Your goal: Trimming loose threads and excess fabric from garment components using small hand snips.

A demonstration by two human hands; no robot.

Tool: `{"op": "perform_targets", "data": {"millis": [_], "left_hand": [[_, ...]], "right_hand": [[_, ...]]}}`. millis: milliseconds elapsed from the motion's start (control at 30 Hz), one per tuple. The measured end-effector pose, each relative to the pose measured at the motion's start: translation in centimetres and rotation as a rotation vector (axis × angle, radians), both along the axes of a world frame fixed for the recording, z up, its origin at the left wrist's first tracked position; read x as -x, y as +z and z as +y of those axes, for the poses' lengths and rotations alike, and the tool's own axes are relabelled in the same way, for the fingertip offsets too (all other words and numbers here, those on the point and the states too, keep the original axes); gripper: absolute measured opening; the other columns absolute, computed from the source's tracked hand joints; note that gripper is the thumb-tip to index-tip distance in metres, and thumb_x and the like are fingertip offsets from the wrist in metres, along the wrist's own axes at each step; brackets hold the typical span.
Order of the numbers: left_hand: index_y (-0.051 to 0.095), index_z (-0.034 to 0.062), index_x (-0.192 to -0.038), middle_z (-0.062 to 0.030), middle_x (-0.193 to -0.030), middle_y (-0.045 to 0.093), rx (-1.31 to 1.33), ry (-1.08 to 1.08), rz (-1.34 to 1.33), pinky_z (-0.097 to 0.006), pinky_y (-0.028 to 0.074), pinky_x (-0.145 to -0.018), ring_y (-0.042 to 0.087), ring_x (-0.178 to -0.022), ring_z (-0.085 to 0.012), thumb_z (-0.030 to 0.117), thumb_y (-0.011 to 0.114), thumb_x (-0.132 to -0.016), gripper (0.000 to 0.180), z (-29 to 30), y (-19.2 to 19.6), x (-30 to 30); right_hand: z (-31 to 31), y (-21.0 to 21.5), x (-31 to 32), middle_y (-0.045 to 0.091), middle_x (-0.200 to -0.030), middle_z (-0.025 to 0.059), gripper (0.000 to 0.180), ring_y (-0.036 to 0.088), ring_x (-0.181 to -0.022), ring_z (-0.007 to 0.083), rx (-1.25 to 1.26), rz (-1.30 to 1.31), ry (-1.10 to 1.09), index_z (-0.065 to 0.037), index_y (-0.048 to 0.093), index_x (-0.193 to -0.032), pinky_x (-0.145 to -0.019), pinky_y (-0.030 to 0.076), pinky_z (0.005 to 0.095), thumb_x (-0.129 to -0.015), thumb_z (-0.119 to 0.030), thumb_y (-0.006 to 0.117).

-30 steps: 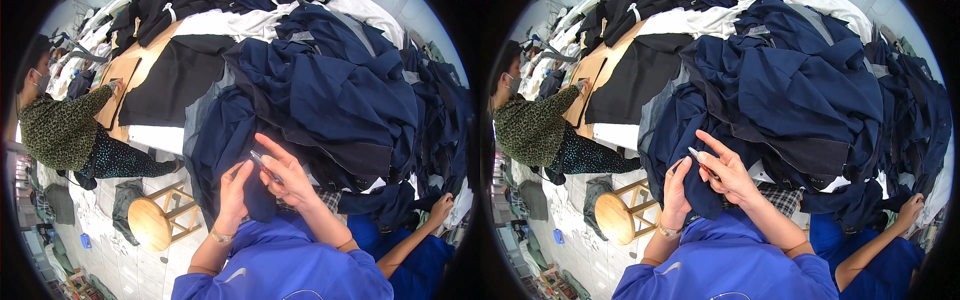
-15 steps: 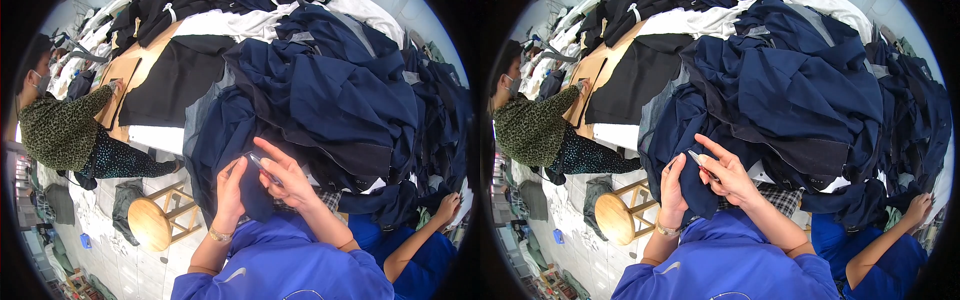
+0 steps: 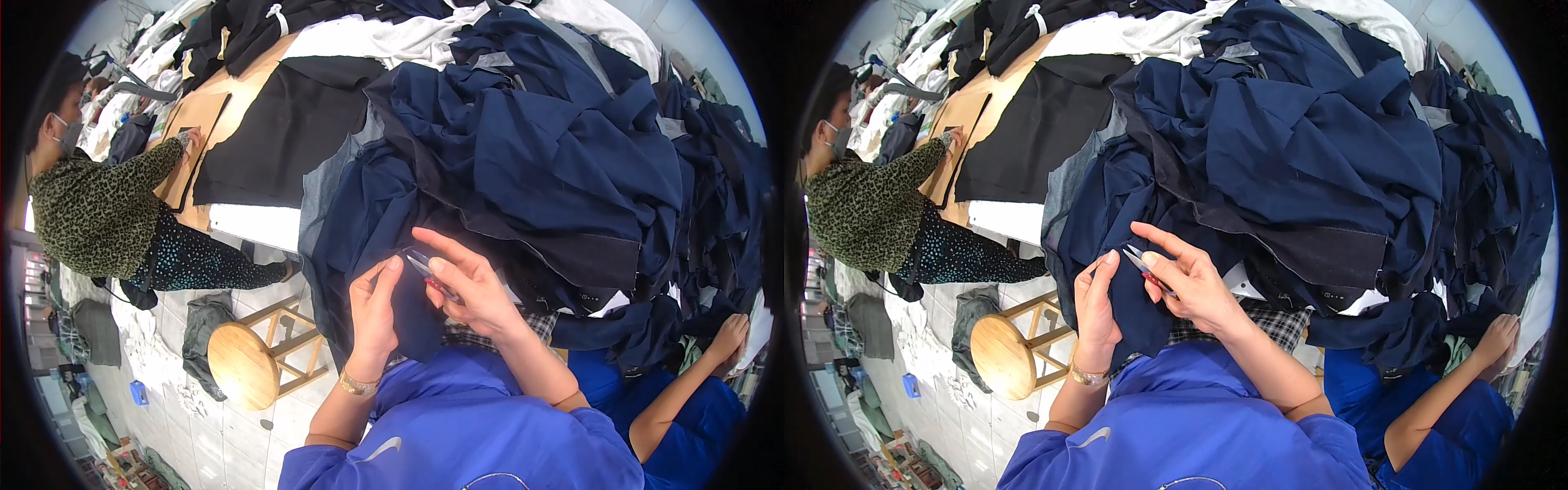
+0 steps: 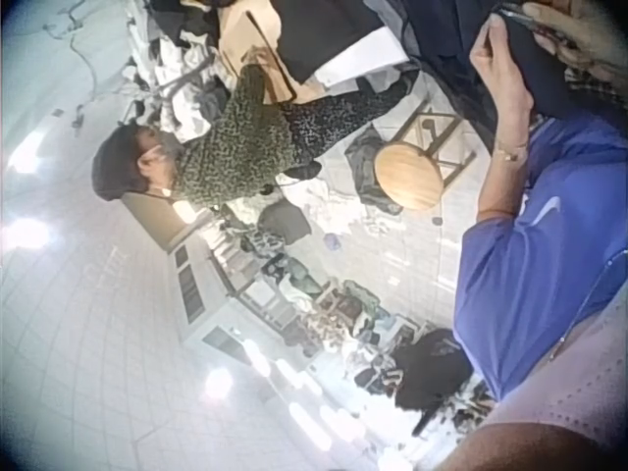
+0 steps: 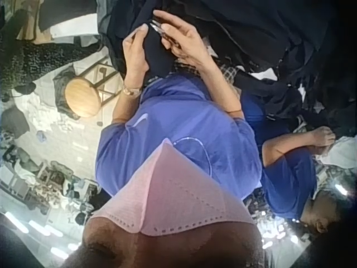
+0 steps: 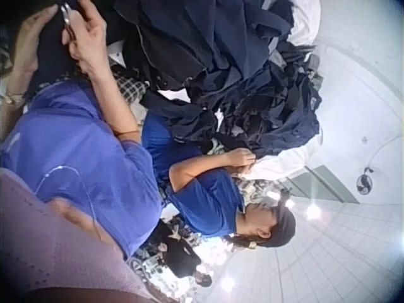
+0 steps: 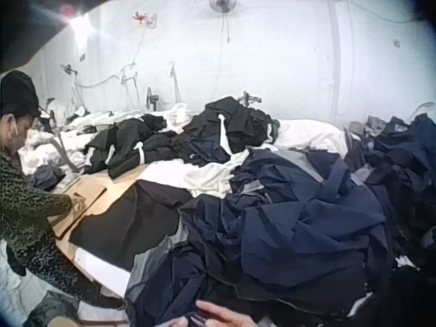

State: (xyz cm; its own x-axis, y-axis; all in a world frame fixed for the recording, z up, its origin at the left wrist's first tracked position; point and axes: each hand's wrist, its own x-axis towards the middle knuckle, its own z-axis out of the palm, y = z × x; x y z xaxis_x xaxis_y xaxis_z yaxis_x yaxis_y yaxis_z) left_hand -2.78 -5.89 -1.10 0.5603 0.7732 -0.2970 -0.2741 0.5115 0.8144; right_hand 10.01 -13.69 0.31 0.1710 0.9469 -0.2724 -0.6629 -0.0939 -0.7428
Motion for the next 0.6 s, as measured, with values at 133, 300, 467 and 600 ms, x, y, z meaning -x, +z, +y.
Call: {"op": "perform_targets", "data": {"millis": [133, 300, 467, 600], "left_hand": [[0.066, -0.0022, -0.101, -0.0061, -0.089, 0.067, -0.063, 0.014, 0.026, -0.019, 0.047, -0.067, 0.060, -0.074, -0.0080, 0.016, 0.059, -0.090, 0.022, -0.14, 0.29, -0.10], [0.066, -0.0028, -0.101, -0.0060, -0.090, 0.067, -0.092, 0.027, 0.038, -0.019, 0.047, -0.068, 0.060, -0.075, -0.0074, 0.015, 0.060, -0.090, 0.022, -0.38, 0.13, -0.02], [0.066, -0.0027, -0.101, -0.0061, -0.090, 0.067, -0.100, 0.046, 0.041, -0.019, 0.047, -0.068, 0.060, -0.075, -0.0076, 0.014, 0.059, -0.090, 0.020, -0.37, 0.08, -0.12], [0.066, -0.0023, -0.100, -0.0060, -0.089, 0.067, -0.100, 0.075, 0.057, -0.019, 0.047, -0.067, 0.060, -0.075, -0.0078, 0.013, 0.059, -0.091, 0.020, -0.37, 0.06, -0.16]], "right_hand": [[0.08, -0.08, -0.03, 0.054, -0.062, 0.0009, 0.042, 0.032, -0.038, -0.0008, 0.013, 0.018, 0.016, -0.011, 0.041, -0.137, -0.034, 0.020, 0.0151, -0.096, -0.015, 0.049], [0.31, 0.00, -0.22, 0.054, -0.063, 0.0021, 0.042, 0.030, -0.037, -0.0005, 0.010, 0.070, -0.008, -0.012, 0.040, -0.138, -0.033, 0.020, 0.0157, -0.096, -0.016, 0.047], [0.22, -0.20, -0.29, 0.054, -0.064, 0.0034, 0.041, 0.028, -0.035, 0.0001, -0.018, 0.157, -0.056, -0.013, 0.038, -0.138, -0.032, 0.020, 0.0164, -0.098, -0.018, 0.044], [-0.19, 0.05, -0.06, 0.053, -0.064, 0.0034, 0.043, 0.028, -0.036, 0.0002, -0.018, 0.138, 0.001, -0.013, 0.037, -0.139, -0.033, 0.020, 0.0162, -0.097, -0.016, 0.045]]}}
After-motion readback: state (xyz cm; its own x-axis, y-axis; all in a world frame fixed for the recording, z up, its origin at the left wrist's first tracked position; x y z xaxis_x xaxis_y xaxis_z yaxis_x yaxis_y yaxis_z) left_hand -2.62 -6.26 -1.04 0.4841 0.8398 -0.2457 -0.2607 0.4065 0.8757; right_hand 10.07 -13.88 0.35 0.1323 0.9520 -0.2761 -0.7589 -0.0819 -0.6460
